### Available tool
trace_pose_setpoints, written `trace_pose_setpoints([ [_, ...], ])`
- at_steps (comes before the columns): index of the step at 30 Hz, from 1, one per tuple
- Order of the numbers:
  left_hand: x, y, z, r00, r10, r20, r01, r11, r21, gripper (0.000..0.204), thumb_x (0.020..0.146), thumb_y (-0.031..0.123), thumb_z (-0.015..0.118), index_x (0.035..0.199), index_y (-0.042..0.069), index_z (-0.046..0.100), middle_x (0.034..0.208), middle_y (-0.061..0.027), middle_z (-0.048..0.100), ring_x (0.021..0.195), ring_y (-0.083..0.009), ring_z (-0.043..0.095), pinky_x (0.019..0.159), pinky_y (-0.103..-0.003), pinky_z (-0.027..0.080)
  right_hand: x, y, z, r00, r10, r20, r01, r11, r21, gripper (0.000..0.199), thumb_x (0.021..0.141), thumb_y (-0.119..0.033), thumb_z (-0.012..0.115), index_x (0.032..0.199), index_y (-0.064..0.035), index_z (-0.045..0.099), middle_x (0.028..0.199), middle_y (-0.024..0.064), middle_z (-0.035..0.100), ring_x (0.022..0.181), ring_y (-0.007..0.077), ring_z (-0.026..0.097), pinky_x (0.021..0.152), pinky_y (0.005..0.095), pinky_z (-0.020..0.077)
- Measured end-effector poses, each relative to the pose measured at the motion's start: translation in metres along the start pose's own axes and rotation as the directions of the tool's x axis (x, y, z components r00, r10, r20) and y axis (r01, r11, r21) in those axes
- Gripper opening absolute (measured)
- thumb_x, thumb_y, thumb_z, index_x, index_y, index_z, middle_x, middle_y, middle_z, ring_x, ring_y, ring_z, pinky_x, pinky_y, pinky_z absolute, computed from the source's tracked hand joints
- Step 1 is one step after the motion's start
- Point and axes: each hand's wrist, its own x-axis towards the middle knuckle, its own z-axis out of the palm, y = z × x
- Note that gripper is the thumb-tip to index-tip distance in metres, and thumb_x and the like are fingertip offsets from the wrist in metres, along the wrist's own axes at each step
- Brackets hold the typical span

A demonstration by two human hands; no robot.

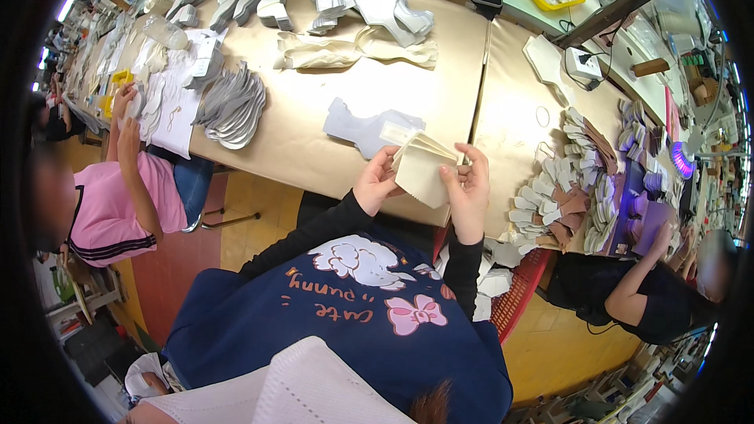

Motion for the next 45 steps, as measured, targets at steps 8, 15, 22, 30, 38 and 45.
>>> trace_pose_setpoints([
  [8,-0.002,0.003,0.007,0.998,-0.05,0.04,0.051,0.998,-0.019,0.046,0.096,0.01,0.06,0.137,0.01,0.04,0.123,-0.0043,0.054,0.111,-0.0136,0.058,0.093,-0.032,0.053,0.003,-0.008,-0.012,0.991,-0.121,0.057,0.125,0.989,-0.073,0.037,0.092,-0.006,0.063,0.128,-0.0008,0.056,0.094,0.0031,0.063,0.077,0.0051,0.054,0.067,0.0185,0.0423],
  [15,0.002,-0.001,-0.003,0.99,-0.058,0.131,0.046,0.995,0.093,0.039,0.096,0.009,0.059,0.133,0.006,0.048,0.117,-0.0075,0.059,0.103,-0.0144,0.062,0.093,-0.03,0.051,0.03,0.013,-0.065,0.955,-0.22,-0.199,0.181,0.964,-0.196,0.036,0.091,-0.009,0.066,0.125,0.0007,0.06,0.09,0.0031,0.062,0.068,0.0057,0.052,0.059,0.0208,0.0423],
  [22,0.01,-0.012,-0.027,0.992,0.12,0.031,-0.123,0.932,0.34,0.026,0.094,0.006,0.059,0.12,0.004,0.06,0.106,-0.0061,0.066,0.098,-0.0129,0.062,0.088,-0.027,0.049,0.059,0.069,-0.078,0.895,-0.368,-0.253,0.018,0.596,-0.803,0.048,0.083,-0.007,0.067,0.13,-0.0055,0.056,0.13,0.0191,0.053,0.125,0.0373,0.047,0.104,0.0451,0.0385],
  [30,0.028,0.033,-0.073,0.922,0.379,-0.073,-0.181,0.591,0.786,0.033,0.093,0.011,0.062,0.125,0.002,0.057,0.12,-0.0122,0.063,0.115,-0.0218,0.059,0.099,-0.033,0.045,0.03,0.07,-0.027,0.89,-0.446,-0.096,0.292,0.718,-0.633,0.037,0.089,-0.009,0.063,0.126,-0.0051,0.059,0.128,0.0182,0.056,0.124,0.0359,0.05,0.105,0.0429,0.0394],
  [38,0.045,0.018,-0.069,0.928,0.25,0.275,-0.185,-0.331,0.925,0.095,0.071,0.04,0.082,0.151,0.022,0.033,0.148,-0.0196,0.035,0.137,-0.0361,0.034,0.114,-0.053,0.024,0.009,0.096,0.051,0.868,-0.403,0.29,0.486,0.576,-0.657,0.06,0.089,-0.013,0.065,0.143,-0.0008,0.043,0.143,0.0274,0.044,0.138,0.0407,0.037,0.113,0.0452,0.0311],
  [45,0.047,0.015,-0.077,0.924,0.285,0.254,-0.199,-0.207,0.958,0.107,0.059,0.038,0.089,0.15,0.025,0.034,0.139,-0.0174,0.042,0.128,-0.0351,0.041,0.11,-0.051,0.026,0.009,0.1,0.041,0.879,-0.386,0.281,0.476,0.668,-0.571,0.064,0.086,-0.009,0.068,0.144,-0.0025,0.042,0.146,0.0276,0.041,0.138,0.0413,0.036,0.113,0.0453,0.0311],
])
